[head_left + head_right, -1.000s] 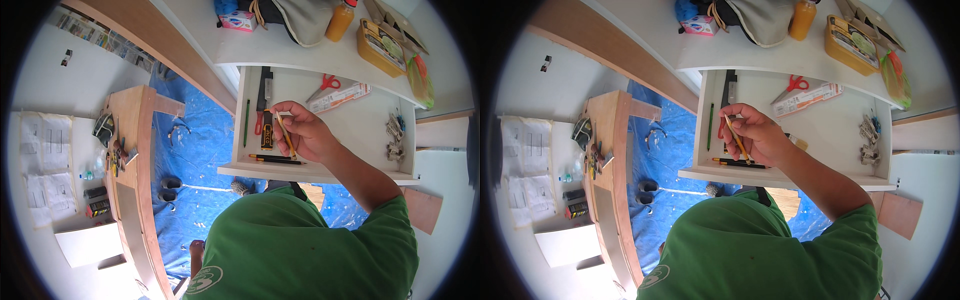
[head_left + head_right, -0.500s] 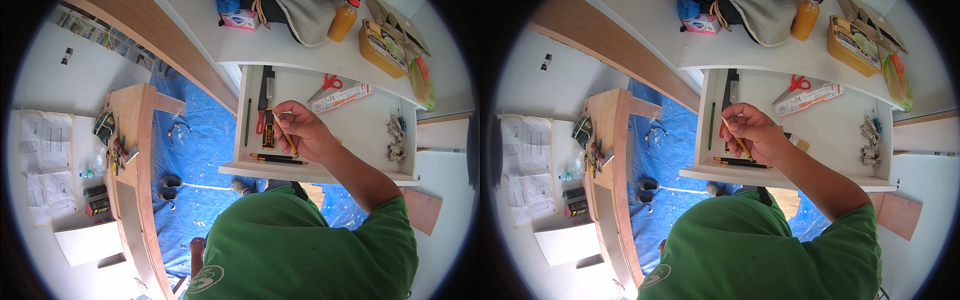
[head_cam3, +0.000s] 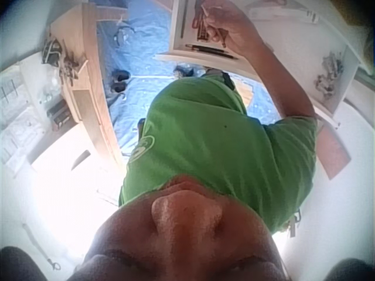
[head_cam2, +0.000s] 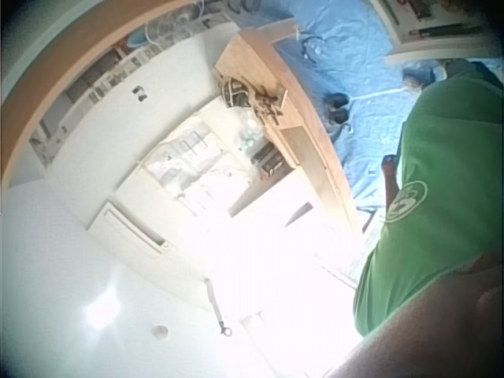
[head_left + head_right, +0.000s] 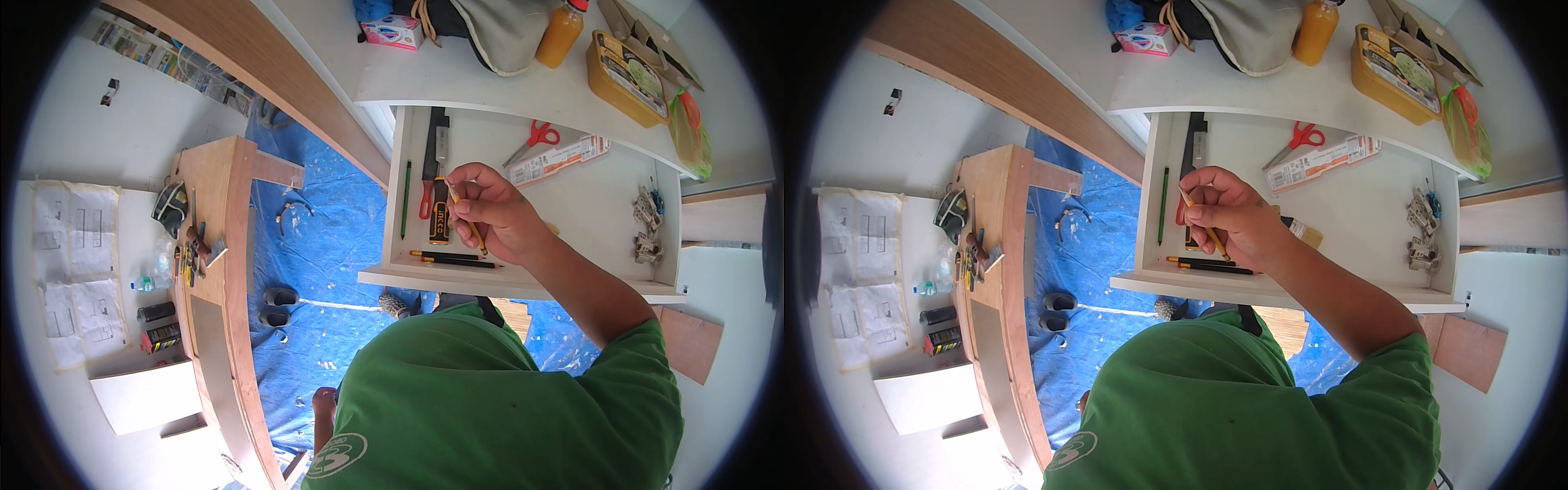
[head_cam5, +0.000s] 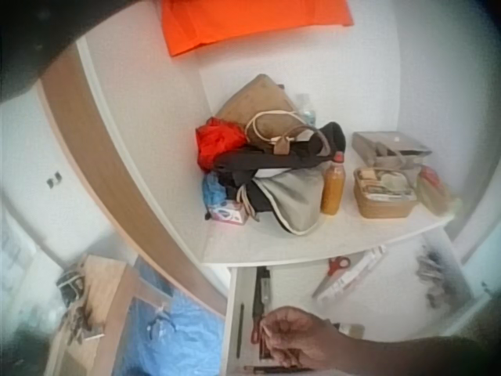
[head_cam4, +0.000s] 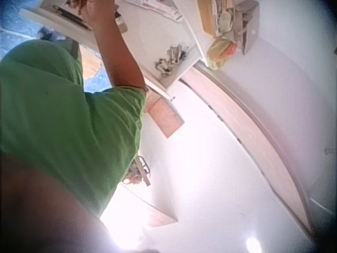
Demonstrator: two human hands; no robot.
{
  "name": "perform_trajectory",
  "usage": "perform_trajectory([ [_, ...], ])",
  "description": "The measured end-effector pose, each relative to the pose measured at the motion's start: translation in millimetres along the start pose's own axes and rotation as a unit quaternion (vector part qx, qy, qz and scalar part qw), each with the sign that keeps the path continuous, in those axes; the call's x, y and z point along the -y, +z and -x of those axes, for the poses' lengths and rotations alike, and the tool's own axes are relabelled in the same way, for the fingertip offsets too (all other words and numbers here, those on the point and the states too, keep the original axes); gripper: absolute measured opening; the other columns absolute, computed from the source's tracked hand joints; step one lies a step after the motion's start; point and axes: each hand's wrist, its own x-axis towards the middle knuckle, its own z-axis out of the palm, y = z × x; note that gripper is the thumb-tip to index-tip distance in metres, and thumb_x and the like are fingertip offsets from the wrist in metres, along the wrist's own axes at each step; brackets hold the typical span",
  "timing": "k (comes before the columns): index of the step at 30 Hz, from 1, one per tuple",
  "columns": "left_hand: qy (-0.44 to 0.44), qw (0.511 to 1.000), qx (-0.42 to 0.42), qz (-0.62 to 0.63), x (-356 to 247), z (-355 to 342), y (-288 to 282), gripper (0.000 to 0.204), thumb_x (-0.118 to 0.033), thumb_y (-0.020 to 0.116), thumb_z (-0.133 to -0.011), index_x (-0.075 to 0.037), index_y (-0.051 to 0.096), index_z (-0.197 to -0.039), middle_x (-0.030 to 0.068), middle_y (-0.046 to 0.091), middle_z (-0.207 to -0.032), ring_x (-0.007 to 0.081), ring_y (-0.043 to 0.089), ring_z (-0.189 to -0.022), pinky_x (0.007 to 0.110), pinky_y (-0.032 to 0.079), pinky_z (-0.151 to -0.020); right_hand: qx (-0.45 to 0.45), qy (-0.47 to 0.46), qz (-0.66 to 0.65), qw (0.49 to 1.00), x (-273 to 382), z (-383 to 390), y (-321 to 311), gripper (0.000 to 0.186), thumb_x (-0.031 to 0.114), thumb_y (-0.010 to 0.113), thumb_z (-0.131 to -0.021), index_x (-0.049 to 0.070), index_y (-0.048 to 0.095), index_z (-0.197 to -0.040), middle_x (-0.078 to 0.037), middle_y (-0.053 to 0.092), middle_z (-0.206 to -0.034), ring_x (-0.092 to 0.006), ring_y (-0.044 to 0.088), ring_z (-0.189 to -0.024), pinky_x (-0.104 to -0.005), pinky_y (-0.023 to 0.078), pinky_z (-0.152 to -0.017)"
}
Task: The person wipes a wooden board with a cloth, then retrieves a ruler and pencil from a drawer. They place the ruler on the board and mark measurements with the pencil.
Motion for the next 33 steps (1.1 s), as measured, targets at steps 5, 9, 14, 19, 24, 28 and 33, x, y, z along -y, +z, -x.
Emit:
perform_trajectory([
  [5, 0.007, 0.994, 0.019, 0.106, -29, 15, -15, 0.022, -0.011, 0.059, -0.084, -0.006, 0.079, -0.091, 0.0094, 0.075, -0.081, 0.0193, 0.069, -0.072, 0.035, 0.055, -0.069, 0.007, 0.005, -0.010, 1.000, 0, -1, 1, 0.028, 0.000, 0.063, -0.100, 0.006, 0.058, -0.126, -0.007, 0.060, -0.094, -0.0131, 0.059, -0.066, -0.0275, 0.045, -0.052],
  [9, 0.028, 0.993, 0.014, 0.115, -58, 33, -25, 0.021, -0.010, 0.059, -0.084, -0.005, 0.079, -0.091, 0.0079, 0.074, -0.079, 0.0174, 0.067, -0.071, 0.033, 0.054, -0.069, 0.007, 0.011, -0.012, 1.000, 1, -1, 2, 0.027, 0.001, 0.063, -0.100, 0.006, 0.057, -0.126, -0.007, 0.059, -0.092, -0.0137, 0.059, -0.065, -0.0277, 0.044, -0.052],
  [14, 0.010, 0.994, 0.023, 0.111, -70, 35, -26, 0.020, -0.010, 0.060, -0.084, -0.005, 0.078, -0.091, 0.0065, 0.073, -0.078, 0.0159, 0.066, -0.070, 0.032, 0.053, -0.067, -0.004, 0.019, -0.022, 1.000, 1, -2, 1, 0.027, 0.001, 0.062, -0.100, 0.008, 0.057, -0.126, -0.007, 0.059, -0.092, -0.0149, 0.059, -0.064, -0.0290, 0.045, -0.052],
  [19, -0.002, 0.994, 0.024, 0.111, -57, 30, -22, 0.021, -0.011, 0.060, -0.084, -0.005, 0.078, -0.091, 0.0077, 0.074, -0.079, 0.0174, 0.067, -0.071, 0.033, 0.053, -0.068, -0.011, 0.027, -0.032, 0.999, 1, -1, 3, 0.028, 0.001, 0.061, -0.100, 0.008, 0.057, -0.127, -0.007, 0.060, -0.093, -0.0157, 0.059, -0.065, -0.0303, 0.045, -0.053],
  [24, -0.032, 0.992, 0.015, 0.124, -47, 18, -14, 0.021, -0.012, 0.061, -0.084, -0.005, 0.079, -0.093, 0.0084, 0.074, -0.079, 0.0182, 0.068, -0.072, 0.034, 0.054, -0.069, -0.050, 0.047, -0.001, 0.998, 3, 0, 6, 0.018, 0.009, 0.061, -0.103, 0.004, 0.060, -0.120, -0.006, 0.059, -0.088, -0.0137, 0.056, -0.062, -0.0286, 0.042, -0.052],
  [28, -0.031, 0.993, 0.015, 0.113, -48, 16, -15, 0.021, -0.013, 0.061, -0.086, -0.005, 0.079, -0.094, 0.0085, 0.074, -0.079, 0.0180, 0.068, -0.072, 0.034, 0.053, -0.068, -0.128, 0.124, 0.065, 0.982, -1, -5, -2, 0.021, 0.025, 0.058, -0.105, 0.004, 0.062, -0.105, -0.005, 0.057, -0.078, -0.0110, 0.046, -0.054, -0.0266, 0.036, -0.048],
  [33, -0.013, 0.995, 0.031, 0.093, -54, 20, -20, 0.021, -0.012, 0.061, -0.087, -0.005, 0.078, -0.095, 0.0081, 0.073, -0.078, 0.0172, 0.067, -0.071, 0.034, 0.052, -0.066, -0.192, 0.170, 0.090, 0.962, -19, -13, -13, 0.032, 0.032, 0.057, -0.106, 0.005, 0.060, -0.088, -0.004, 0.050, -0.066, -0.0105, 0.040, -0.047, -0.0268, 0.033, -0.043],
])
